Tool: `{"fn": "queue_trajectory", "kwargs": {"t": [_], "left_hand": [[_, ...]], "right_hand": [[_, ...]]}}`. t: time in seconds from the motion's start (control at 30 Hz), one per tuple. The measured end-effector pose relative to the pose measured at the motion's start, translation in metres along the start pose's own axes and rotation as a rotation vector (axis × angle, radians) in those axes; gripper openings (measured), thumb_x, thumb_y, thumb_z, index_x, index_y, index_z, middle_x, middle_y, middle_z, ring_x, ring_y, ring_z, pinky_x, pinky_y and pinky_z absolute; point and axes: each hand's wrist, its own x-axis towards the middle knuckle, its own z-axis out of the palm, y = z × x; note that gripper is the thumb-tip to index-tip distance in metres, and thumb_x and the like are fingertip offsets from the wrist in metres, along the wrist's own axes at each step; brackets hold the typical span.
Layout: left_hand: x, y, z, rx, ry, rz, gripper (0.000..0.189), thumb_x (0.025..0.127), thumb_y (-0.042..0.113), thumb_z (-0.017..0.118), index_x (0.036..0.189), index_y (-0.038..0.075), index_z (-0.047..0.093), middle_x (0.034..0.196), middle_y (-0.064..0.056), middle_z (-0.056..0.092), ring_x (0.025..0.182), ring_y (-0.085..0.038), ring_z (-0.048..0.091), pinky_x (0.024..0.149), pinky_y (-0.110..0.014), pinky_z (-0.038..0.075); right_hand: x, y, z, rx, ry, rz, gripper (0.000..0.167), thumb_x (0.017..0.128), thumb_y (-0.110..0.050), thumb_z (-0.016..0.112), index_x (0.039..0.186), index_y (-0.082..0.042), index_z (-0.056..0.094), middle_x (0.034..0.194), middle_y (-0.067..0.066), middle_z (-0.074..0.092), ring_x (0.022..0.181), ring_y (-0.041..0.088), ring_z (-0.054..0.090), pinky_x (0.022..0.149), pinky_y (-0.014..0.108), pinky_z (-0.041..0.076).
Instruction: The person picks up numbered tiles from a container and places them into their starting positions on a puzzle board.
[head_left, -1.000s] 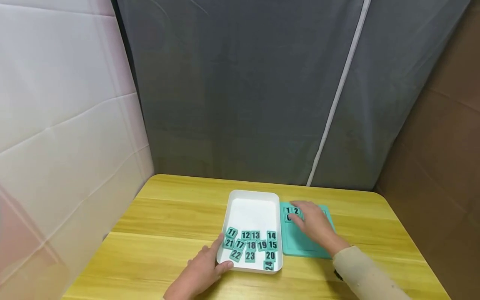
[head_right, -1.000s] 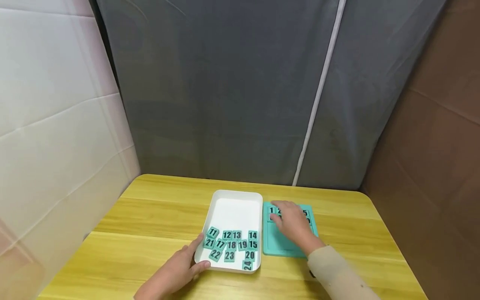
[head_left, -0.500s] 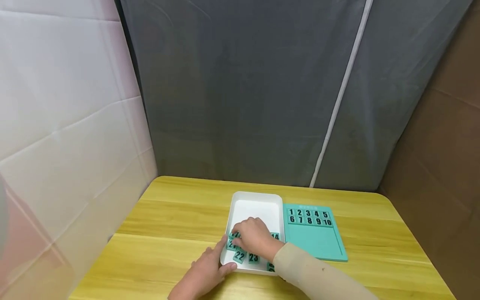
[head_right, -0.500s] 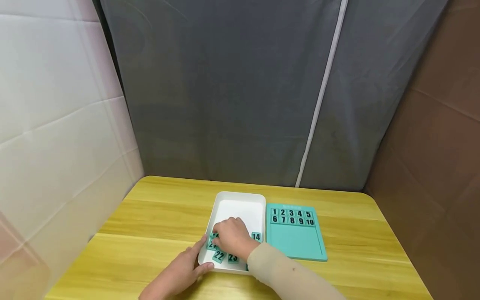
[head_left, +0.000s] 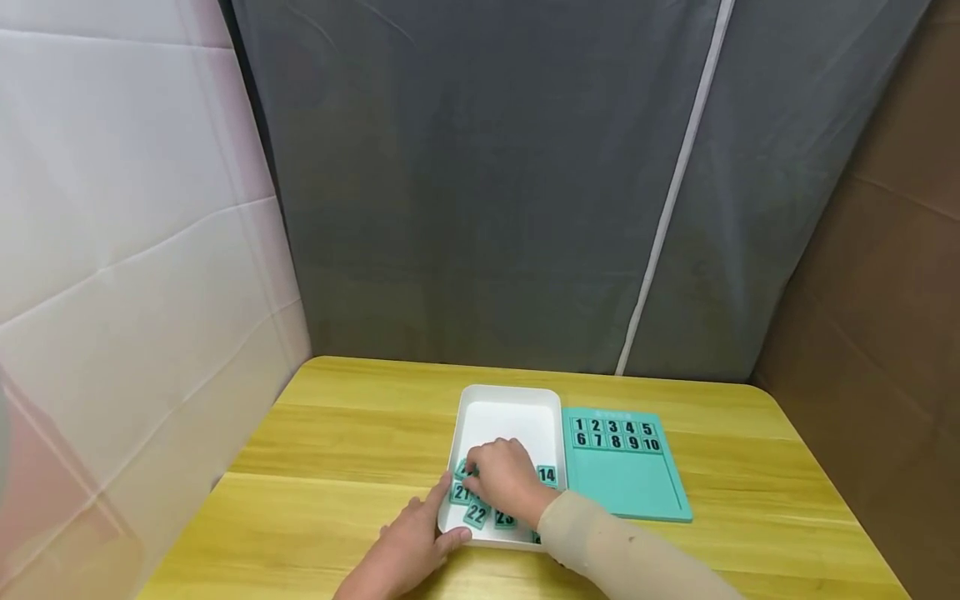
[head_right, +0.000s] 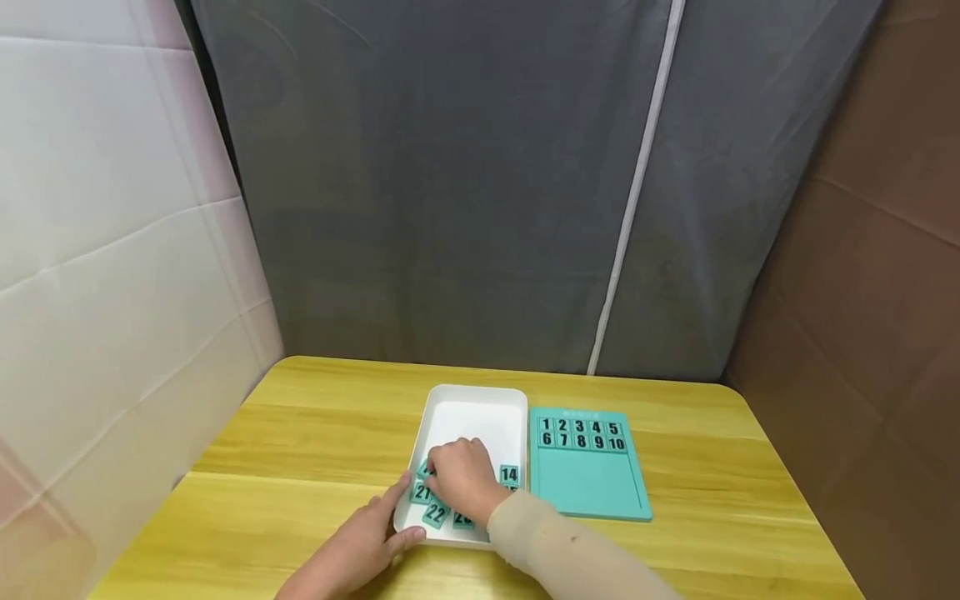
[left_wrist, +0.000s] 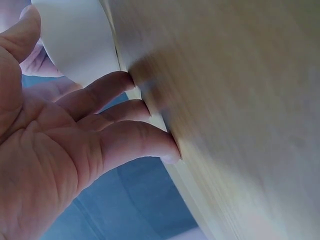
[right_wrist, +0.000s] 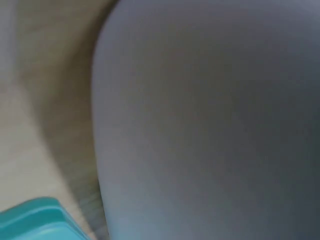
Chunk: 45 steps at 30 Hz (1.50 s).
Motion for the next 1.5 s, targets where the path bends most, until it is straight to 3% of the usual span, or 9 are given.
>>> {"fn": "queue_trajectory", "kwargs": {"t": [0.1,0.23,0.37,0.47,0.6,0.77,0.97,1.23,1.5], "left_hand": [[-0.001,0.0,0.002,0.002,0.0,0.001,0.091,0.095,0.046,0.079,0.166,0.008,0.036,0.139,-0.037,0.063,0.129,-0.056,0.061,0.095,-0.092,0.037],[-0.001,0.0,0.002,0.017,0.008,0.006,0.091,0.095,0.046,0.079,0.166,0.008,0.037,0.137,-0.037,0.063,0.127,-0.055,0.063,0.096,-0.09,0.04],[-0.001,0.002,0.001,0.023,0.014,0.006,0.092,0.095,0.047,0.079,0.167,0.01,0.036,0.139,-0.038,0.062,0.13,-0.055,0.061,0.1,-0.086,0.041],[-0.003,0.002,0.0,0.023,0.019,0.006,0.093,0.094,0.047,0.08,0.167,0.01,0.035,0.141,-0.037,0.061,0.133,-0.055,0.059,0.102,-0.086,0.04],[-0.005,0.0,-0.001,0.018,0.018,-0.006,0.093,0.094,0.047,0.08,0.167,0.01,0.036,0.142,-0.037,0.061,0.133,-0.056,0.059,0.102,-0.086,0.04],[-0.006,-0.003,-0.004,0.029,0.017,-0.031,0.092,0.095,0.049,0.078,0.167,0.011,0.035,0.147,-0.036,0.059,0.14,-0.06,0.052,0.105,-0.087,0.036],[-0.006,-0.005,-0.006,0.026,0.028,-0.008,0.093,0.095,0.048,0.079,0.167,0.01,0.035,0.144,-0.035,0.061,0.138,-0.059,0.054,0.104,-0.087,0.038],[-0.005,-0.005,-0.005,0.03,0.025,-0.009,0.093,0.095,0.047,0.079,0.167,0.009,0.035,0.144,-0.038,0.059,0.137,-0.061,0.054,0.103,-0.088,0.037],[-0.006,-0.003,-0.005,0.036,0.018,-0.012,0.092,0.095,0.047,0.078,0.167,0.009,0.035,0.146,-0.035,0.061,0.142,-0.063,0.048,0.106,-0.088,0.034]], "right_hand": [[-0.002,0.001,-0.002,0.038,0.006,0.037,0.028,0.094,-0.039,0.084,0.117,-0.022,0.08,0.1,-0.008,0.081,0.093,0.012,0.068,0.09,0.036,0.056],[-0.006,0.015,-0.022,0.178,0.029,0.072,0.04,0.095,-0.034,0.083,0.131,-0.02,0.073,0.11,-0.004,0.081,0.102,0.017,0.069,0.097,0.04,0.057],[-0.012,0.048,-0.047,0.316,0.062,0.136,0.042,0.097,-0.028,0.082,0.135,-0.017,0.07,0.119,0.002,0.08,0.118,0.027,0.07,0.104,0.049,0.058],[-0.024,0.082,-0.055,0.358,0.09,0.23,0.044,0.098,-0.025,0.081,0.138,-0.015,0.069,0.123,0.005,0.079,0.124,0.032,0.068,0.105,0.053,0.057],[-0.047,0.123,-0.055,0.28,0.122,0.316,0.047,0.097,-0.023,0.082,0.14,-0.015,0.067,0.124,0.005,0.079,0.128,0.033,0.066,0.11,0.057,0.054],[-0.068,0.147,-0.048,0.08,0.104,0.249,0.05,0.094,-0.022,0.085,0.139,-0.015,0.067,0.12,0.002,0.081,0.12,0.031,0.067,0.109,0.058,0.052],[-0.075,0.147,-0.038,-0.073,0.104,0.176,0.049,0.091,-0.021,0.087,0.137,-0.017,0.07,0.117,0.0,0.08,0.122,0.033,0.067,0.113,0.059,0.049],[-0.074,0.14,-0.032,-0.076,0.079,0.144,0.049,0.093,-0.019,0.085,0.139,-0.016,0.069,0.13,0.009,0.077,0.129,0.038,0.065,0.119,0.066,0.042],[-0.072,0.14,-0.029,-0.095,0.116,0.15,0.045,0.094,-0.022,0.084,0.136,-0.013,0.07,0.134,0.011,0.076,0.129,0.04,0.067,0.116,0.065,0.046]]}}
